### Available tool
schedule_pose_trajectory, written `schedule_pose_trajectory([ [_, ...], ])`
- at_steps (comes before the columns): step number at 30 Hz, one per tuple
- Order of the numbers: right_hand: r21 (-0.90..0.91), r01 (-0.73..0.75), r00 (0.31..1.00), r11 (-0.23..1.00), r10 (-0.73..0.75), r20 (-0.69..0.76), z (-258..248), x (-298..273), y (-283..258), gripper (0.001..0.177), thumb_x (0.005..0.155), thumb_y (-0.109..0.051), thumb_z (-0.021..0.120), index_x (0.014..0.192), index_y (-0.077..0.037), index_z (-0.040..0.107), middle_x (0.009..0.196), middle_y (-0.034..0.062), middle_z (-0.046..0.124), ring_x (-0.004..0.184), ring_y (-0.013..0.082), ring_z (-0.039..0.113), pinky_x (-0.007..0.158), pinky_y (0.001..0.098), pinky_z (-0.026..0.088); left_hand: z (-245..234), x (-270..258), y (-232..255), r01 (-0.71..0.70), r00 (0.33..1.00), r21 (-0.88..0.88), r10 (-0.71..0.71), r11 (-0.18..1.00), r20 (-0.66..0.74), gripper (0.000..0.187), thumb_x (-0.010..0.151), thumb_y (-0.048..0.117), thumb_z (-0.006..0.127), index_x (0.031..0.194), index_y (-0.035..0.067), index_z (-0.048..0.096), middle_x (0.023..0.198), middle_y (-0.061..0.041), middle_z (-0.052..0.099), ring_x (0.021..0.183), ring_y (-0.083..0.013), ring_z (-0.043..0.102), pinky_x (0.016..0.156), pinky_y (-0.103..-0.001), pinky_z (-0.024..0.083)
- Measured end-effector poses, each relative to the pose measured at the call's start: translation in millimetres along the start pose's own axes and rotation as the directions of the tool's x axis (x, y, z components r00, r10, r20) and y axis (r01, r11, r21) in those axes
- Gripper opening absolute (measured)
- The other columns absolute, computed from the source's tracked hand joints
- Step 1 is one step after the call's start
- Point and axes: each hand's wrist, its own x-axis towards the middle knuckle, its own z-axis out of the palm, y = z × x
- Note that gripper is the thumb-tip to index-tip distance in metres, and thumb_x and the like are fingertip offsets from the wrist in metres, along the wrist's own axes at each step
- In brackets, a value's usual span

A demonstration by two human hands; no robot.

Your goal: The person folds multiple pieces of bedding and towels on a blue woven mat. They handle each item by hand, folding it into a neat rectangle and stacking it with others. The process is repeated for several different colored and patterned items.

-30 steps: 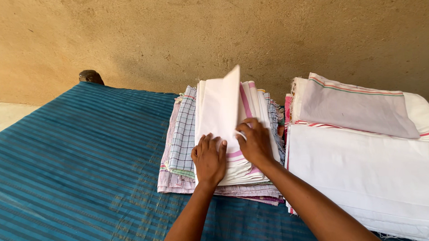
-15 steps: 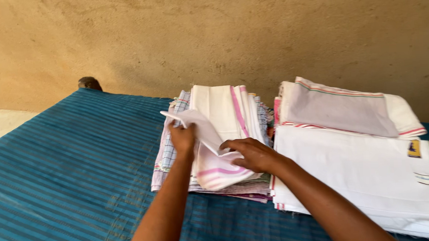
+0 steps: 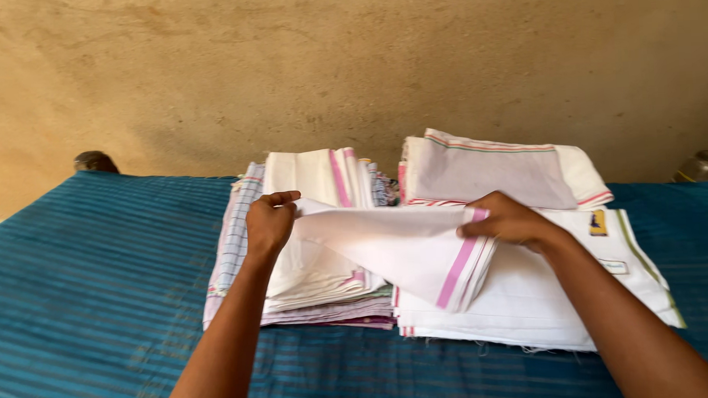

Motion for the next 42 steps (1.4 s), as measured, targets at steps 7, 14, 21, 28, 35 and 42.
schedule_pose_trajectory([
  [7,0.571,0.052,0.889,0.819,0.223,-0.401,-28,-30,41,0.039,0.084,-0.027,0.081,0.111,-0.001,0.070,0.104,0.0107,0.076,0.094,0.0194,0.073,0.086,0.0356,0.060,43,-1,-18,-0.355,0.934,0.232,0.331,0.906,0.136,0.028,0.081,0.014,0.080,0.105,0.000,0.078,0.108,-0.012,0.069,0.093,-0.0220,0.072,0.084,-0.033,0.059],
  [14,0.492,0.013,0.753,0.871,0.315,-0.578,-30,-38,69,0.039,0.098,-0.034,0.070,0.122,-0.003,0.069,0.112,0.0121,0.074,0.098,0.0194,0.068,0.084,0.0360,0.057,114,9,-39,-0.187,0.938,0.103,0.147,0.977,0.314,0.073,0.085,0.033,0.082,0.143,0.002,0.051,0.139,-0.018,0.059,0.128,-0.0289,0.057,0.104,-0.038,0.049],
  [21,0.480,-0.261,0.842,0.837,0.441,-0.312,-42,-47,89,0.041,0.087,-0.016,0.077,0.123,-0.001,0.067,0.111,0.0155,0.076,0.099,0.0252,0.074,0.087,0.0406,0.060,174,26,-45,0.025,0.932,0.167,-0.083,0.986,0.353,0.082,0.092,0.040,0.073,0.153,0.000,0.036,0.141,-0.022,0.058,0.128,-0.0314,0.061,0.107,-0.040,0.050],
  [28,0.308,0.018,0.820,0.951,0.162,-0.549,-44,-33,114,0.041,0.093,-0.024,0.071,0.126,-0.001,0.068,0.108,0.0084,0.076,0.094,0.0147,0.068,0.084,0.0313,0.055,194,23,-16,0.070,0.966,0.425,-0.167,0.903,0.195,0.058,0.091,0.043,0.074,0.136,0.011,0.058,0.129,-0.012,0.070,0.121,-0.0300,0.064,0.107,-0.051,0.036],
  [35,-0.042,0.100,0.591,0.994,-0.093,-0.801,-76,-12,118,0.036,0.100,-0.034,0.068,0.116,-0.002,0.073,0.095,0.0083,0.077,0.085,0.0109,0.064,0.079,0.0315,0.053,214,-3,40,-0.238,0.961,0.188,0.259,0.953,-0.098,0.029,0.105,0.032,0.054,0.111,0.006,0.064,0.103,-0.020,0.073,0.096,-0.0417,0.068,0.082,-0.050,0.052],
  [42,-0.188,-0.093,0.465,0.978,-0.125,-0.877,-137,23,141,0.042,0.100,-0.041,0.068,0.108,0.000,0.070,0.088,0.0179,0.074,0.077,0.0297,0.069,0.074,0.0416,0.053,276,41,89,-0.337,0.932,0.117,0.349,0.934,-0.096,0.026,0.107,0.030,0.049,0.111,0.007,0.059,0.104,-0.019,0.071,0.096,-0.0412,0.068,0.080,-0.051,0.052],
])
